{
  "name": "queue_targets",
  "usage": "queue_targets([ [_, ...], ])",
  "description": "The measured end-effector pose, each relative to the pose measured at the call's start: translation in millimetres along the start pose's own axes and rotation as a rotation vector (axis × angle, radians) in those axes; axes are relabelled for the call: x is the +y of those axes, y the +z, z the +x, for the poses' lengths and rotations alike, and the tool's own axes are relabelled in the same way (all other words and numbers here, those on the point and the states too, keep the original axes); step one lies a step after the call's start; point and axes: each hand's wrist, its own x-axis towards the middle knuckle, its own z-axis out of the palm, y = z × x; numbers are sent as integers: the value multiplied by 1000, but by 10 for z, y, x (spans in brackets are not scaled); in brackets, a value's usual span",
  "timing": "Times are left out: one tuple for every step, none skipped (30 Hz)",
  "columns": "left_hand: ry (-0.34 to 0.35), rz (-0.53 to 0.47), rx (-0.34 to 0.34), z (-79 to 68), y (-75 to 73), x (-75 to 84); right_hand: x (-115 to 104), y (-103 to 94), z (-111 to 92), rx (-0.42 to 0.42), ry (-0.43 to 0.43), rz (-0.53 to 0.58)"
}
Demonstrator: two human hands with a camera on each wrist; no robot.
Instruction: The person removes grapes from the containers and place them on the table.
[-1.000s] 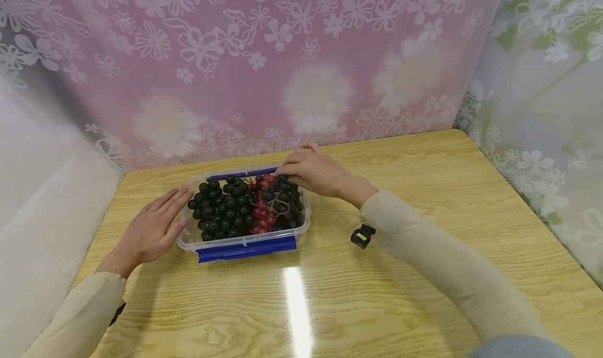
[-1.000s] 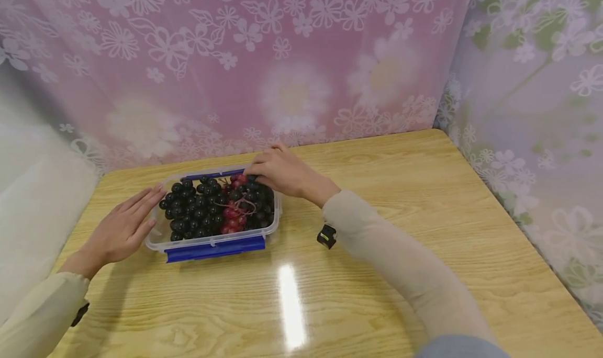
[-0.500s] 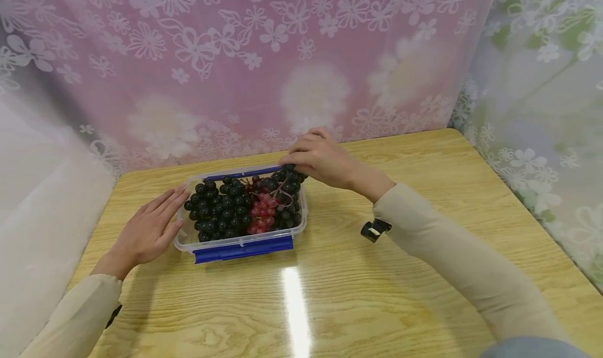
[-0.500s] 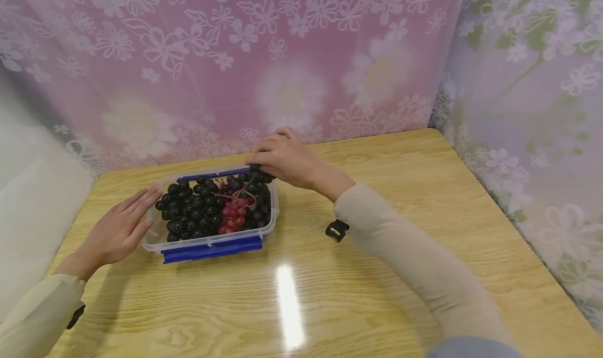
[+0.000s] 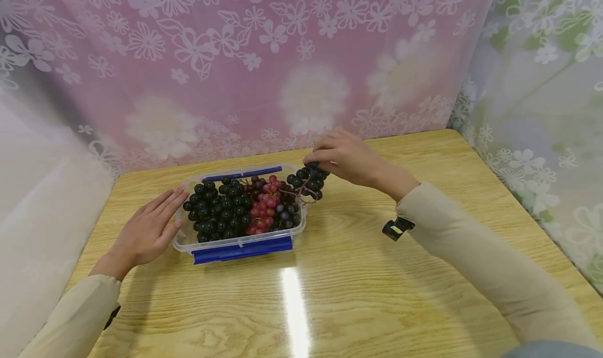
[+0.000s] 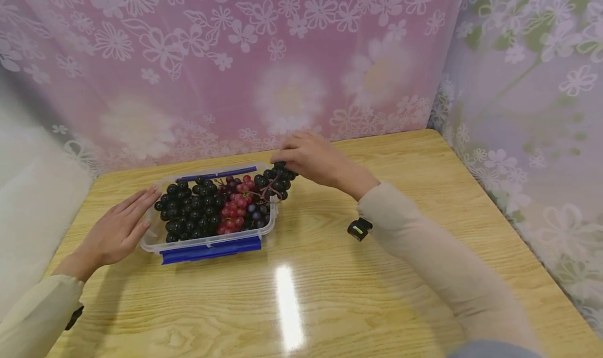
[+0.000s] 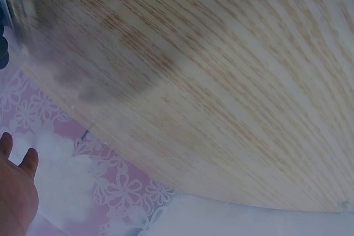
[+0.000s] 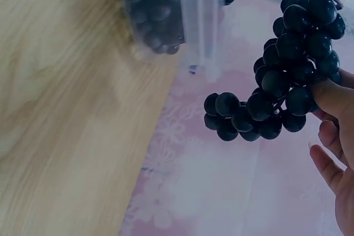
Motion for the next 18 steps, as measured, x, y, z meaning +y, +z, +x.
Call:
queue_targets([
  [0, 0, 0, 0, 0, -1, 18, 10, -29, -2, -1, 0],
  [0, 1, -1, 2, -1, -2, 33, 18, -62, -5, 1, 0],
  [0, 1, -3, 4, -1, -2, 50, 27, -96, -11, 4, 2],
  [-1, 1, -4, 3, 1, -4, 66, 39, -128, -16, 6, 4],
  [-1, 0, -5, 2, 0, -6, 83, 51, -162, -20, 10, 3],
  [0, 0, -7, 2, 1, -8, 97, 64, -199, -27, 14, 4],
  [2, 1, -8, 4, 1, -11, 108, 75, -236, -34, 19, 6],
  [4, 3, -7, 6, -1, -14, 120, 89, -270, -39, 23, 5],
  [7, 7, -7, 8, -2, -17, 130, 106, -302, -44, 24, 2],
  [10, 11, -5, 10, -6, -19, 141, 126, -333, -49, 28, 1],
  [12, 13, -4, 13, -7, -22, 150, 150, -360, -54, 29, 1],
  [13, 16, -3, 15, -9, -24, 155, 173, -381, -57, 29, 2],
  [13, 18, -3, 17, -12, -26, 162, 200, -398, -58, 27, 4],
  [13, 19, -3, 18, -14, -27, 169, 231, -412, -56, 23, 5],
  [11, 19, -5, 17, -15, -27, 174, 264, -422, -52, 18, 7],
  [9, 17, -7, 16, -14, -27, 174, 294, -428, -46, 7, 10],
  [6, 16, -8, 15, -13, -27, 174, 325, -432, -38, -8, 9],
  [3, 14, -10, 13, -12, -26, 174, 360, -433, -26, -25, 10],
])
